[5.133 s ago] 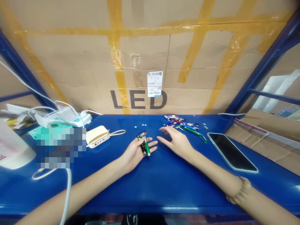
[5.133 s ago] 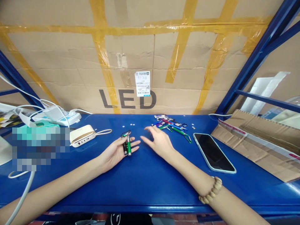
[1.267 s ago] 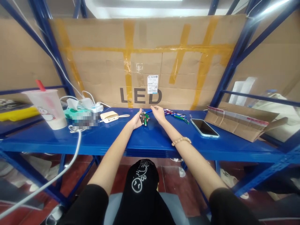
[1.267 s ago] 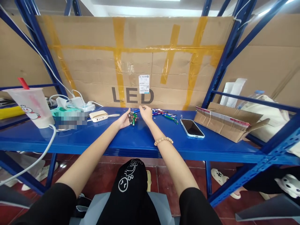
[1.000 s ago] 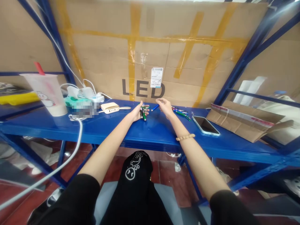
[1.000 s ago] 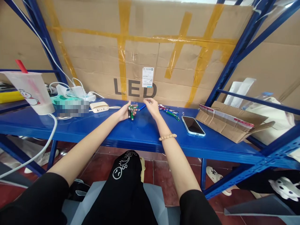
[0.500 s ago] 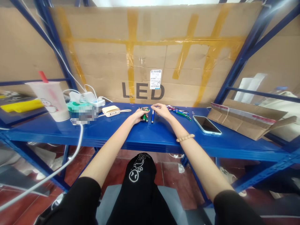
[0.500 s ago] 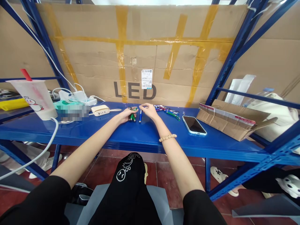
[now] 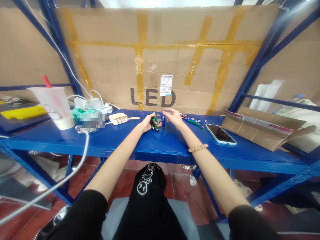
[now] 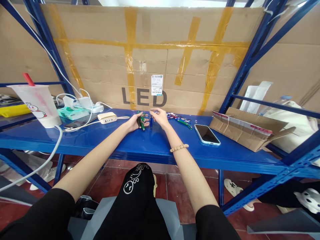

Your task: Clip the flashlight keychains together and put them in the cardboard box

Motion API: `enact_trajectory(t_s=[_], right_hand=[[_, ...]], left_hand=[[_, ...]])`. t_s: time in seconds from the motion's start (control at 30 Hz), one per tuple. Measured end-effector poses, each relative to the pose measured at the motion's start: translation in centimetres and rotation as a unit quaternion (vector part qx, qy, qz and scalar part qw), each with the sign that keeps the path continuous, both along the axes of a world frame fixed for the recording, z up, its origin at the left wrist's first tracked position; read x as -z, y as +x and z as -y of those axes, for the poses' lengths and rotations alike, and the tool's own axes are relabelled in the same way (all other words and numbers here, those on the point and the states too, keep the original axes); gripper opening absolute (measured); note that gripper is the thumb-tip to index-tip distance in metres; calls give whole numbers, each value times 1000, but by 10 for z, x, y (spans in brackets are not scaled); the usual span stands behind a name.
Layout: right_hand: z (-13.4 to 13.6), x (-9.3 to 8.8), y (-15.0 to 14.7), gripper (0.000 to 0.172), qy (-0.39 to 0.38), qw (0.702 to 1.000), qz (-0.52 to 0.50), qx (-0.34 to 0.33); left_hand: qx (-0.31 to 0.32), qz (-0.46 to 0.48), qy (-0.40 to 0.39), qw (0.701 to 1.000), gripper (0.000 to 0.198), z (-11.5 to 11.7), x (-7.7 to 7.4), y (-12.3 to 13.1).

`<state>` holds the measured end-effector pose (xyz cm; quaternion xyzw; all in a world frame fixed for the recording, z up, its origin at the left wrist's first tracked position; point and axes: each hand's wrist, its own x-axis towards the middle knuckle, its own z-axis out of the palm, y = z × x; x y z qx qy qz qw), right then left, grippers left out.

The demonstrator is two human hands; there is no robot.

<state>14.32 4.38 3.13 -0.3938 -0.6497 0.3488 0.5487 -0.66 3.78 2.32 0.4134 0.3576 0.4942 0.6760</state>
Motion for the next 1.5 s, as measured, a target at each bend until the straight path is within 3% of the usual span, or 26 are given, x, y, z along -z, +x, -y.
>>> enact_trajectory(t_s=[0.17,0.23,0.4,0.6,0.7,0.83,1.1,1.2,1.37,1.5], right_hand=[[3,-7,-1,33,-74,993,-87,-39],[3,-9,0,36,-89,987,-123,-46],[6,-12,0,43,-104,983,-150,-28],[7,-5,-3,29,-71,996,-24,-42],[3,2,-4,20,-44,997,55,-34],[-2,9,-2,24,-3,992,128,4],[-1,4,-1,30,9,1000,12,4],[-1,4,-1,35,12,1000,5,-4],[3,2,1,25,4,1000,-17,11],[5,2,0,32,-4,1000,1,24]], left_hand=[[104,15,34,994,29,5,-7,2],[115,19,44,992,30,5,-8,1],[53,-15,38,998,26,0,-1,-2],[28,-48,37,998,23,-3,4,1],[-16,-23,46,999,36,-4,3,2],[-73,10,55,996,56,-6,2,1],[-105,90,84,987,43,-11,3,-4],[-109,84,98,986,39,-12,4,-4],[-100,73,113,986,28,-10,3,-3],[-77,46,101,991,19,-8,4,0]])
